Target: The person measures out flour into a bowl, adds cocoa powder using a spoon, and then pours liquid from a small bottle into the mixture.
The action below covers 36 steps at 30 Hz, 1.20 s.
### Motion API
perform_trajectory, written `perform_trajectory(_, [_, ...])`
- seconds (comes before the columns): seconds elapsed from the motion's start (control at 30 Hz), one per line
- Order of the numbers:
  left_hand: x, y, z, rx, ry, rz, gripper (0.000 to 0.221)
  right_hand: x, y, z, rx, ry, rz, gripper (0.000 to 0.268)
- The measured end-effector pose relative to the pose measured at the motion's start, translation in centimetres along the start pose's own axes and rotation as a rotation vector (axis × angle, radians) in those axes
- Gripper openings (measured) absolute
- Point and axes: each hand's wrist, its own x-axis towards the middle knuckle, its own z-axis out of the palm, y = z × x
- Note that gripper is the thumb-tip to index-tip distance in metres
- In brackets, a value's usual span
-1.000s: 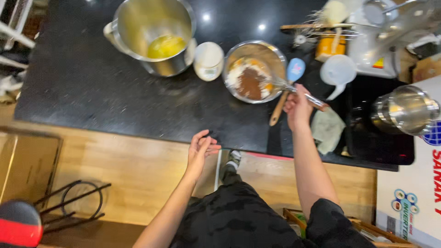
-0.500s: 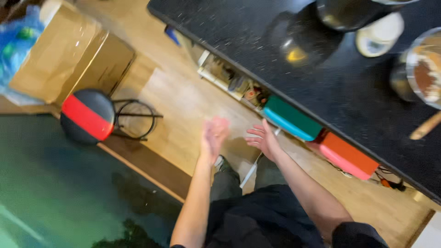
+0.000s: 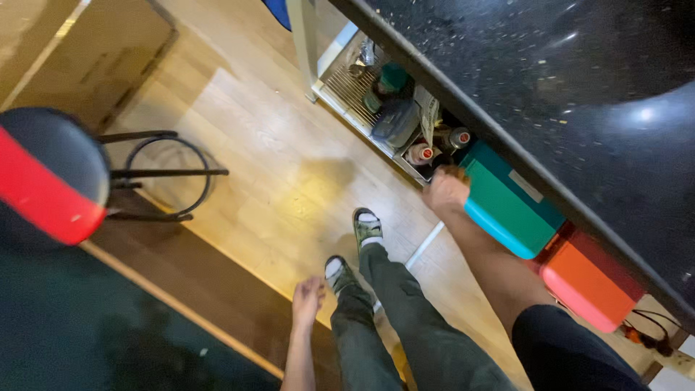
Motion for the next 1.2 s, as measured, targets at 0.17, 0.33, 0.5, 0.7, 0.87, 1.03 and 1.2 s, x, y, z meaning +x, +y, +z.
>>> perform_trajectory(0.17, [0.2,0.1,0.0,0.194,0.03,-0.308,0.054,7.8,2.0,2.9,-0.133,0.009,0.284,0.075])
perform_trajectory(0.33, [7.4,-3.8,3.9,-0.117,-0.031,-0.155,0.049,8.4,0.4,0.4,-0.108,-0.074,0.317,0.091])
perform_trajectory(0.5, [6.1,6.9,9.2,-0.252,-0.148,0.079,0.027,15.2,5.8,6.5,0.119,-0.206,0.363,0.09])
perform_trajectory(0.7, [5.1,17.6,13.4,-0.372,-0.324,0.281,0.037,16.1,-0.9,-8.4,0.105,-0.209,0.572,0.076])
perform_trajectory(0.87, [7.1,17.6,16.2,-0.392,-0.351,0.326,0.034,29.7,11.8,11.6,0.172,0.008,0.182,0.052])
perform_trajectory(1.03, [2.6,18.8,16.9,-0.301,-0.358,0.286,0.03,19.3,8.8,4.9,0.249,0.152,0.144,0.042])
perform_trajectory(1.2, [-1.1,17.6,17.2,0.026,-0.293,0.491,0.025,2.9,4.0,-9.1,0.339,0.398,0.096,0.032])
